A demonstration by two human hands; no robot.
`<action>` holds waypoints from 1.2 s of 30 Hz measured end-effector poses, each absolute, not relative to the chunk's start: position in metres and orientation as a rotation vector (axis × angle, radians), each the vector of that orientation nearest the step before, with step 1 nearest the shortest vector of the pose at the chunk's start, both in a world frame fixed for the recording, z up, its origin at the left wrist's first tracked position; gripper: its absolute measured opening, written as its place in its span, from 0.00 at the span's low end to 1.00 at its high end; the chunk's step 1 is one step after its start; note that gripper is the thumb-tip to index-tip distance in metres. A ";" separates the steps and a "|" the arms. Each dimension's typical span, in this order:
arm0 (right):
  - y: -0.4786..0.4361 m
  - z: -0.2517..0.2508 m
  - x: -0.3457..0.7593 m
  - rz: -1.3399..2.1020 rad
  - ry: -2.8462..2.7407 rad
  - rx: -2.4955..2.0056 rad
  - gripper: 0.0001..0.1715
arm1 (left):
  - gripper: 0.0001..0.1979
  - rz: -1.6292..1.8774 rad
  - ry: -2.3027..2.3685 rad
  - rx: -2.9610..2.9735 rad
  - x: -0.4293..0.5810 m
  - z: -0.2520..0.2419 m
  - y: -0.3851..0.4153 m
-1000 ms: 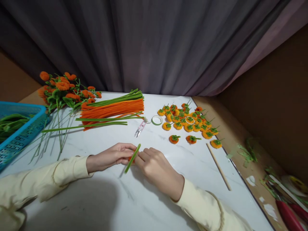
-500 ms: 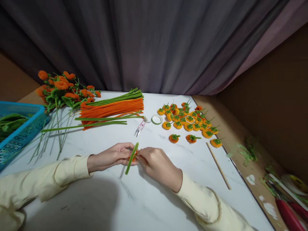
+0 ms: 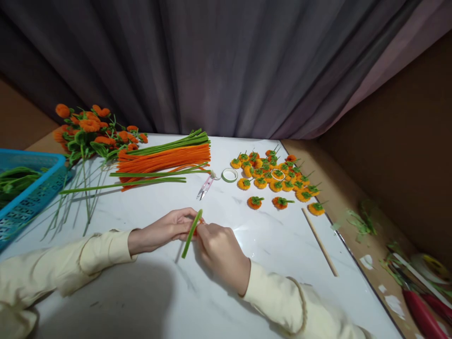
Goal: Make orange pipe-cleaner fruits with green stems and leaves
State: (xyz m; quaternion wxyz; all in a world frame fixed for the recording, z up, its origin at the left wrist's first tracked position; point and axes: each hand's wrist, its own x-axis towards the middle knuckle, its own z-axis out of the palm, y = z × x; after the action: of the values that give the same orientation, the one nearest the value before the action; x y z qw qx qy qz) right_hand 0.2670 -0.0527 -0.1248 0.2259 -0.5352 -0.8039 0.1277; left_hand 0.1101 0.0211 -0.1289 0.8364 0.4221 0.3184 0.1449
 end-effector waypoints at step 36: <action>-0.052 -0.103 0.277 1.266 -1.595 -1.382 0.07 | 0.14 0.238 0.573 0.980 0.106 -0.130 0.028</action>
State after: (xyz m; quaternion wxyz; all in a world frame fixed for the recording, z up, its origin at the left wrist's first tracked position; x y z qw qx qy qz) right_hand 0.2774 -0.0525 -0.1030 0.3338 -0.5292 -0.6111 0.4848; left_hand 0.1060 0.0284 -0.1297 0.8365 0.4629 0.2709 0.1126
